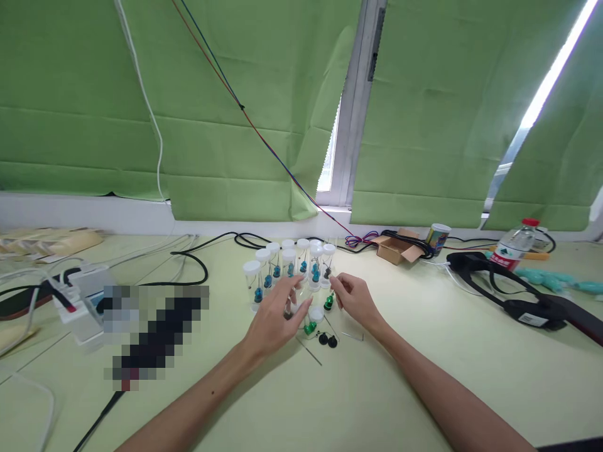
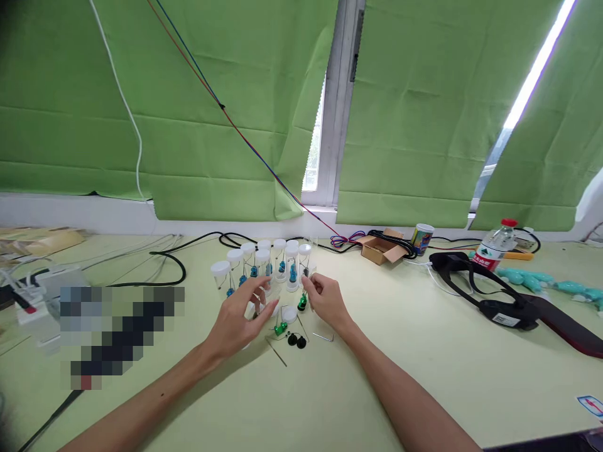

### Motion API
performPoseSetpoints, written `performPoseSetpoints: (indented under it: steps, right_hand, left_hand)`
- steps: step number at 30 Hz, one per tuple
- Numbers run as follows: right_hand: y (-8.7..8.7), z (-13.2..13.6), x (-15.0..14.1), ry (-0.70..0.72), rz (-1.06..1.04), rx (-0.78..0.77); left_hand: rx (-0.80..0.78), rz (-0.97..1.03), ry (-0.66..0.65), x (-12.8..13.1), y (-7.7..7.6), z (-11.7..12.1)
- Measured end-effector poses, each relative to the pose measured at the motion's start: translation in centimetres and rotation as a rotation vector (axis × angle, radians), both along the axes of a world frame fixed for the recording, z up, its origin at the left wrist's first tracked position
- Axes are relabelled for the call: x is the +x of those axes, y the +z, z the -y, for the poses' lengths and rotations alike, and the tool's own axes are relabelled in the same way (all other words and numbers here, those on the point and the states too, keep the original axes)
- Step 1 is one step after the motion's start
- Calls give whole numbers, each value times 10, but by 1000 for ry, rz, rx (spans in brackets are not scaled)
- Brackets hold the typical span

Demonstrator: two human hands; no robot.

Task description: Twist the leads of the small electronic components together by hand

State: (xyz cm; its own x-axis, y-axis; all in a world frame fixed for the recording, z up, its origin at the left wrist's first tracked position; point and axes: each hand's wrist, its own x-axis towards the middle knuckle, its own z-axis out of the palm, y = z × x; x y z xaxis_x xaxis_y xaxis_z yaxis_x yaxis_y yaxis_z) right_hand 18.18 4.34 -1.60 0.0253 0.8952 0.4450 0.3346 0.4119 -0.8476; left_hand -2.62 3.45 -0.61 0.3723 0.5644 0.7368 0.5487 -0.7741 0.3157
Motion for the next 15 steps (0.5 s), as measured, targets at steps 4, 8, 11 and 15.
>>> performPoseSetpoints:
  steps: [4,8,11,15]
  right_hand:
    - [9,2,-2,77,-417,-128]
    - [16,7,-6,183,-732,-210]
    - [18,11,-8,244,-814,-230]
    - [19,13,-9,246,-844,-248]
  left_hand:
    - [-89,-47,-27,1,-10,0]
    - [-190,-62,-11,3,-14,2]
    - [-207,-74,-16,4,-13,5]
    - [-214,-97,-44,5,-12,6]
